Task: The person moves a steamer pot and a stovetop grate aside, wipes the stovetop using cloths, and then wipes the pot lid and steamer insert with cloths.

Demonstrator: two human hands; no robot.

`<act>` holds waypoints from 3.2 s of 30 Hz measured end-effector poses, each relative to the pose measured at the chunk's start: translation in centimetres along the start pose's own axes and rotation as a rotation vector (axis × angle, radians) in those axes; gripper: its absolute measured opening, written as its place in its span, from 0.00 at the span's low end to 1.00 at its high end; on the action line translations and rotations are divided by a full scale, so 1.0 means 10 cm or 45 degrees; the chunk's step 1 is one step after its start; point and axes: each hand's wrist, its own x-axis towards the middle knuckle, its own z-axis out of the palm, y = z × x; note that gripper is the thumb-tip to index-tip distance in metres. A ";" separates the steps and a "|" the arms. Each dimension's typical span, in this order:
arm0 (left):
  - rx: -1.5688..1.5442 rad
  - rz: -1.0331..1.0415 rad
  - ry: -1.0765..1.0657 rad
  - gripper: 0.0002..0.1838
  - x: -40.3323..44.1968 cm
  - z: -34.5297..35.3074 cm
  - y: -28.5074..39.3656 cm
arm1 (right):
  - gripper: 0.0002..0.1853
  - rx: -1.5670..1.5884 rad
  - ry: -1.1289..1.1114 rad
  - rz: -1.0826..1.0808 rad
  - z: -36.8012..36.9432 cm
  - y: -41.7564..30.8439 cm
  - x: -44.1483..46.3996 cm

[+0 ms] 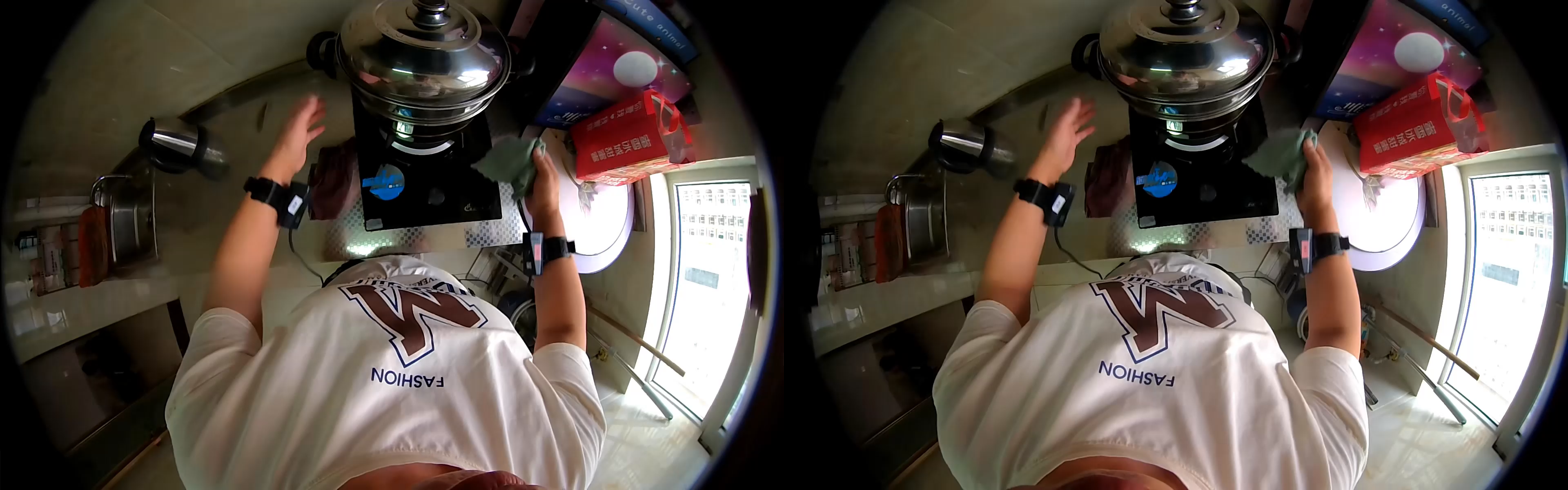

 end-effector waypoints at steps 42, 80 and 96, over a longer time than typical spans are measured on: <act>-1.190 0.034 0.738 0.18 -1.74 -2.93 -0.60 | 0.31 0.169 -0.376 0.576 4.27 1.20 0.06; 0.234 0.954 0.940 0.20 -1.41 -0.16 0.62 | 0.35 -1.785 0.148 -0.201 0.13 0.82 -0.07; 1.672 -0.279 0.329 0.27 0.65 1.61 -0.34 | 0.32 -2.129 -0.137 -0.580 0.05 1.02 -0.12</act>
